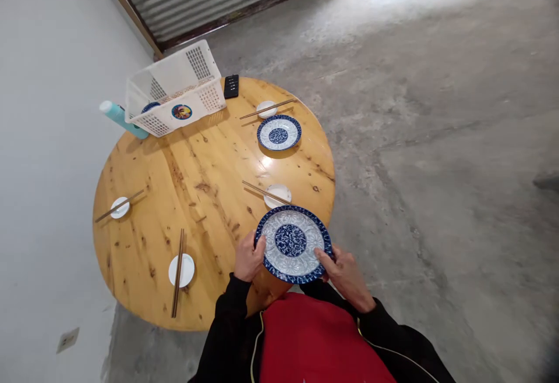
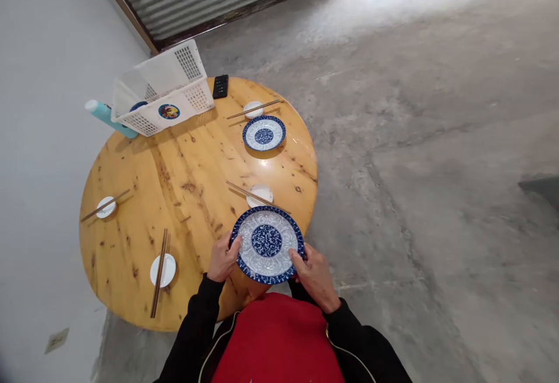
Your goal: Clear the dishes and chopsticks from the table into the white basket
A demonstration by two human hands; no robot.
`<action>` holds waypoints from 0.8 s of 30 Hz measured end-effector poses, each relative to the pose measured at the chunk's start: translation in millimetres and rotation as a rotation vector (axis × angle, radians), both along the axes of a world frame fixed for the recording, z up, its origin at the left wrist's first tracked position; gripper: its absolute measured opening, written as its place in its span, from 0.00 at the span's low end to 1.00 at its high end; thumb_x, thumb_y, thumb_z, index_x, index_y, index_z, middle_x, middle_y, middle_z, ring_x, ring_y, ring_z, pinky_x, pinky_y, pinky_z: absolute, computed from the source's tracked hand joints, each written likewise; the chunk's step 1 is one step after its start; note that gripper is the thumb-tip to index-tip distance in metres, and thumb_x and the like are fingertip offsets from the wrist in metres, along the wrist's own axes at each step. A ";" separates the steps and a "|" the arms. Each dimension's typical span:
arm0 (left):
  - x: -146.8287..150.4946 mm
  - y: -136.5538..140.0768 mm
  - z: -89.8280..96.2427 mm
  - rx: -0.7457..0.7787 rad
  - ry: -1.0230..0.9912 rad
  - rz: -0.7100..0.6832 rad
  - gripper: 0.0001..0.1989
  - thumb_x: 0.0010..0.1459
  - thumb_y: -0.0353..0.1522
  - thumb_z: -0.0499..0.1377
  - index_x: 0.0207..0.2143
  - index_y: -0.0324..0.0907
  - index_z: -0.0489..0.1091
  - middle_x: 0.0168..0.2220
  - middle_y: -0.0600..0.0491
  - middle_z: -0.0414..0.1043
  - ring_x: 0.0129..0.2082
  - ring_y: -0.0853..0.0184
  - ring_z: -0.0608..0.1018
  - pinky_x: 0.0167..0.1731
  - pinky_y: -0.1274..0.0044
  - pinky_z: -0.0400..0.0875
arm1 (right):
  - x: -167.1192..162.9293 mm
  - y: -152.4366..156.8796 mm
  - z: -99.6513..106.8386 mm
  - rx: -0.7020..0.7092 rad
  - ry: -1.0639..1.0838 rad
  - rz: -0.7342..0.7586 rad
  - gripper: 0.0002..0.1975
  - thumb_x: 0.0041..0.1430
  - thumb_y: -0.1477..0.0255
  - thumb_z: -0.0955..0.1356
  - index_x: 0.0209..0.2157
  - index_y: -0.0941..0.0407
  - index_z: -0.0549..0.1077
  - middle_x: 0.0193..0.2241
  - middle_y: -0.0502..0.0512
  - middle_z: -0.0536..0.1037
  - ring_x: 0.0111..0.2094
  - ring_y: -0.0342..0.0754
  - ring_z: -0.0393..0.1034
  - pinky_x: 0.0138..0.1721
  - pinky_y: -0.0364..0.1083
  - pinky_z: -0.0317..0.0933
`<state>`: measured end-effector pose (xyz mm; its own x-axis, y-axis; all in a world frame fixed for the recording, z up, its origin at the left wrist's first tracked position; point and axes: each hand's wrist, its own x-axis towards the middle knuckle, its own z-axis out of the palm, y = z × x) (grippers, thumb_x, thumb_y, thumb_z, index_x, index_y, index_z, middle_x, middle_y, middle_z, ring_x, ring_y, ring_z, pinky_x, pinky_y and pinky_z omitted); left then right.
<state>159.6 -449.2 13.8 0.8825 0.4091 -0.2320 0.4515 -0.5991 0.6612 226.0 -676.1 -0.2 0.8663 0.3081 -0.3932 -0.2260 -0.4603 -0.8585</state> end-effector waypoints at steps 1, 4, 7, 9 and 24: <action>8.0 -14.0 2.9 0.002 -0.007 -0.008 0.12 0.65 0.37 0.49 0.28 0.44 0.62 0.26 0.54 0.68 0.29 0.66 0.73 0.33 0.76 0.64 | 5.2 -14.3 5.2 -0.014 -0.028 -0.014 0.20 0.56 0.51 0.63 0.22 0.52 0.64 0.13 0.49 0.68 0.14 0.47 0.64 0.19 0.44 0.58; 32.5 -56.4 9.4 -0.023 -0.013 -0.043 0.11 0.64 0.36 0.50 0.28 0.44 0.62 0.25 0.55 0.67 0.28 0.68 0.70 0.32 0.77 0.63 | 19.6 -58.7 19.1 -0.082 -0.106 -0.065 0.19 0.55 0.51 0.64 0.21 0.51 0.64 0.12 0.49 0.68 0.14 0.48 0.65 0.20 0.45 0.58; 56.2 -94.6 13.5 -0.043 -0.010 -0.097 0.11 0.64 0.34 0.51 0.27 0.43 0.63 0.25 0.56 0.66 0.27 0.69 0.69 0.31 0.77 0.62 | 29.5 -100.8 28.6 -0.149 -0.133 -0.116 0.19 0.53 0.51 0.64 0.20 0.50 0.64 0.11 0.51 0.69 0.14 0.50 0.66 0.20 0.47 0.59; 70.3 -115.4 14.9 -0.048 -0.016 -0.140 0.12 0.64 0.34 0.51 0.27 0.43 0.64 0.25 0.56 0.67 0.27 0.68 0.69 0.31 0.77 0.61 | 33.8 -124.5 32.2 -0.185 -0.138 -0.150 0.19 0.52 0.50 0.64 0.19 0.49 0.65 0.11 0.52 0.70 0.14 0.52 0.67 0.20 0.47 0.59; 168.1 -148.2 -3.4 -0.104 -0.005 -0.055 0.12 0.65 0.34 0.52 0.27 0.43 0.64 0.25 0.56 0.67 0.27 0.68 0.68 0.29 0.76 0.58 | 151.4 -152.5 34.1 -0.268 -0.080 -0.053 0.21 0.49 0.49 0.65 0.16 0.50 0.66 0.11 0.54 0.71 0.14 0.53 0.67 0.20 0.48 0.61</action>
